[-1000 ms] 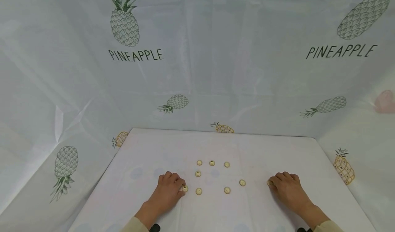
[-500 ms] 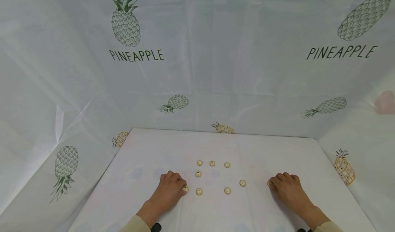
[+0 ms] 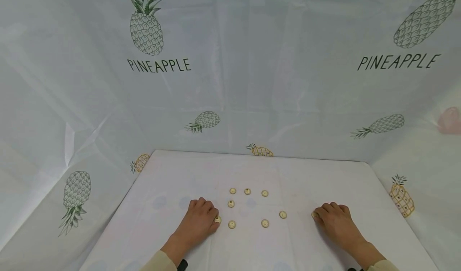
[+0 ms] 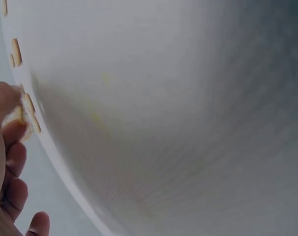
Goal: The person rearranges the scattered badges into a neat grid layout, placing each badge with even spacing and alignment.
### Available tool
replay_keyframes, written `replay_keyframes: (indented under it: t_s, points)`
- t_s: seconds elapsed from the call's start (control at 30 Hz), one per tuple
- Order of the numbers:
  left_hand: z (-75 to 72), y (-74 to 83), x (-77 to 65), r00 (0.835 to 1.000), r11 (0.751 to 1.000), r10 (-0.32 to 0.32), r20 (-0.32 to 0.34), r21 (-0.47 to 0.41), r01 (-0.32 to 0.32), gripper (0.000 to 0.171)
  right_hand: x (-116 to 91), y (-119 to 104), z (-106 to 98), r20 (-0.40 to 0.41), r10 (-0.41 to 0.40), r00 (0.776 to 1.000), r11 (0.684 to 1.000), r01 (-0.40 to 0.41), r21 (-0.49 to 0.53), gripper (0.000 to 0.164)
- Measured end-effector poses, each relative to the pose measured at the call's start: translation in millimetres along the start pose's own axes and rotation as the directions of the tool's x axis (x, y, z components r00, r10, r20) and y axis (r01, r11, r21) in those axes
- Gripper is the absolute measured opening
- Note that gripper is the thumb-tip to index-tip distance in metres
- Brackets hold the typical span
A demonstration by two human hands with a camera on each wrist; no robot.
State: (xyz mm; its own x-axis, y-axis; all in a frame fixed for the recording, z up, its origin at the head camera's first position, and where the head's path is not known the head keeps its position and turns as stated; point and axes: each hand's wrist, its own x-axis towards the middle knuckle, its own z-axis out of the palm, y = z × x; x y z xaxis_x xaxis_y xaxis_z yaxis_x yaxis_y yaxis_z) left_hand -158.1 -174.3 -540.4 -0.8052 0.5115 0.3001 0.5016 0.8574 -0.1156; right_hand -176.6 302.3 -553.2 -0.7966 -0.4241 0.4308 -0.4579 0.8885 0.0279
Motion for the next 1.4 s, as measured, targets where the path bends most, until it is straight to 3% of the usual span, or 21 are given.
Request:
replay_keyframes:
  t_s: [0.33, 0.73, 1.03, 1.4]
  points:
    - [-0.9, -0.8, 15.3, 0.992, 0.996, 0.076, -0.104, 0.052, -0.071, 0.024, -0.7, 0.6, 0.5, -0.011, -0.013, 1.0, 1.0, 0.012, -0.01, 0.023]
    - [6.7, 19.4, 59.7, 0.984, 0.989, 0.12, -0.132, 0.099, -0.108, 0.027, -0.3, -0.4, -0.6, -0.007, -0.012, 1.0, 1.0, 0.012, -0.021, 0.023]
    - [19.0, 41.5, 87.2, 0.997, 0.995, 0.079, 0.022, 0.054, -0.08, 0.028, -1.6, 1.4, 0.4, -0.023, -0.037, 0.999, 0.999, 0.036, -0.012, 0.028]
    - [27.3, 49.8, 101.3, 0.995, 0.998, 0.047, 0.09, 0.041, -0.05, 0.027, -1.9, 0.2, -2.0, -0.006, -0.019, 1.0, 1.0, 0.019, -0.017, 0.025]
